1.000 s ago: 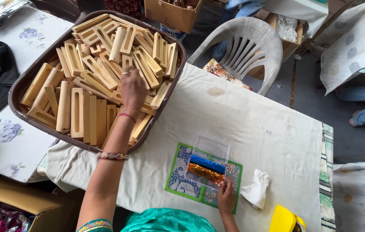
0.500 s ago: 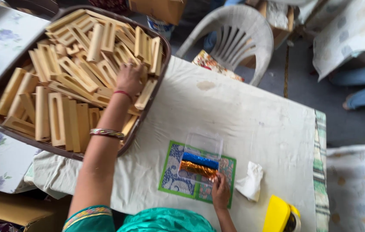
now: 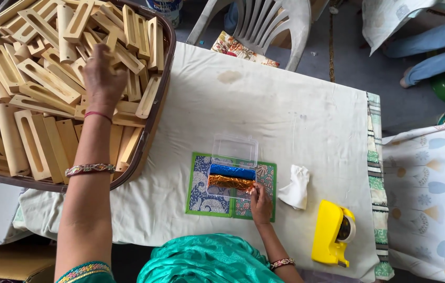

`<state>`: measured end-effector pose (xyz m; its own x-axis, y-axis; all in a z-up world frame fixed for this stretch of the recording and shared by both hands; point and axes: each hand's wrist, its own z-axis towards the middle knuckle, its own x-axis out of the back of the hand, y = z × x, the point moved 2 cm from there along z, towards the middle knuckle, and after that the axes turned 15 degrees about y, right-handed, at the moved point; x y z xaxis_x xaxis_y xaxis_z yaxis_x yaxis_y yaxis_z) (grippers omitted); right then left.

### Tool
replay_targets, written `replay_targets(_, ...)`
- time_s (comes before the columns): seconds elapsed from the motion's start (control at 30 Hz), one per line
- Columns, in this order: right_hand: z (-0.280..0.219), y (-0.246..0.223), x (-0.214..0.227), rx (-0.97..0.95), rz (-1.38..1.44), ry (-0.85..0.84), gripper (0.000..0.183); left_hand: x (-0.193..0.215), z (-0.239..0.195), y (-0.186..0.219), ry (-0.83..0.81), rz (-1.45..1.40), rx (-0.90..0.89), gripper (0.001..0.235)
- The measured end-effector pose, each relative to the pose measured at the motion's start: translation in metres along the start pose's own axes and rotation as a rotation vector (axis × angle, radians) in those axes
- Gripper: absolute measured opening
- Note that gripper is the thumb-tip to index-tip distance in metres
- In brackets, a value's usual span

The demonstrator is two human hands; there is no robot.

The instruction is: The person wraps wooden blocks with metallic foil, folding the foil around each block and smoothing it by hand. They wipe a clear plastic container with a white cloth, place the wrapped blocks into the container, and wipe the blocks with the cloth.

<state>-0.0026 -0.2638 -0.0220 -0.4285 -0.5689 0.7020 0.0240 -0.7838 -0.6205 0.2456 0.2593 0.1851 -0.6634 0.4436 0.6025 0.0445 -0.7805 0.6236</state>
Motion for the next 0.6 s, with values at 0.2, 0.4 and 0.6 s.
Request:
replay_targets(0.2, -0.001, 0.004, -0.002, 0.028, -0.010, 0.019, 0.020, 0.005, -0.003, -0.041, 0.329, -0.224, -0.023, 0.043)
replay_targets(0.4, -0.001, 0.006, -0.002, -0.010, -0.027, -0.047, 0.021, 0.044, -0.017, -0.056, 0.536, -0.871, 0.504, 0.042)
replay_targets(0.6, 0.000, 0.006, -0.001, -0.005, -0.039, -0.052, 0.021, 0.116, -0.075, -0.014, 0.609, -1.186, 0.617, 0.042)
